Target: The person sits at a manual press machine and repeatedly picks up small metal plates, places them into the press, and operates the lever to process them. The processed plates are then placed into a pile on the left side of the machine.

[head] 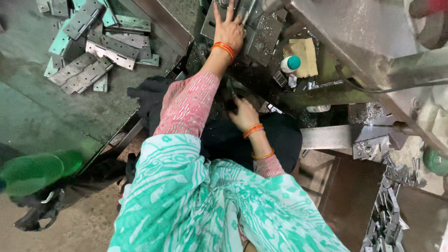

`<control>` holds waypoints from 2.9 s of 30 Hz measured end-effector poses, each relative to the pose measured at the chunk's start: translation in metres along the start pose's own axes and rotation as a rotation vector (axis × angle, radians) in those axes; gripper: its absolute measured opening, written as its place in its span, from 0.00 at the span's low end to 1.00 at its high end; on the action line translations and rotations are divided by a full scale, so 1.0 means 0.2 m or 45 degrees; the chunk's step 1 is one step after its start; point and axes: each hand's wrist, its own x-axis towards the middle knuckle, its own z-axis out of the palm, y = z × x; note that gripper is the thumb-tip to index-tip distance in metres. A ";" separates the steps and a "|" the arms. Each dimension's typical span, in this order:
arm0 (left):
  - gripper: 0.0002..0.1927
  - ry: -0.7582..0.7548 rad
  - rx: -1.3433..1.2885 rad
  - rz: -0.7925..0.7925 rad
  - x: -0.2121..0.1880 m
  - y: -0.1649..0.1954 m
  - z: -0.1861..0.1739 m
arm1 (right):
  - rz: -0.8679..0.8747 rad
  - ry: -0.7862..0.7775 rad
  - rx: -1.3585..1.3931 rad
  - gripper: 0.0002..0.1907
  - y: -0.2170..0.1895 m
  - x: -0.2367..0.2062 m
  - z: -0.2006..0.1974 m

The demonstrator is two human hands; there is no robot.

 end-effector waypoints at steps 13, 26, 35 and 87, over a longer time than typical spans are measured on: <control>0.27 -0.031 0.080 0.003 0.06 -0.03 -0.02 | -0.010 0.014 0.063 0.30 0.03 0.05 0.06; 0.25 0.111 0.004 0.034 0.02 -0.02 0.04 | -0.028 0.207 0.165 0.29 0.07 -0.08 0.30; 0.26 0.176 0.090 0.026 0.01 -0.01 0.00 | 0.019 -0.009 0.062 0.27 -0.06 -0.03 -0.02; 0.14 0.398 0.113 0.370 -0.40 -0.08 -0.10 | 0.024 -0.078 0.103 0.26 -0.12 0.11 -0.18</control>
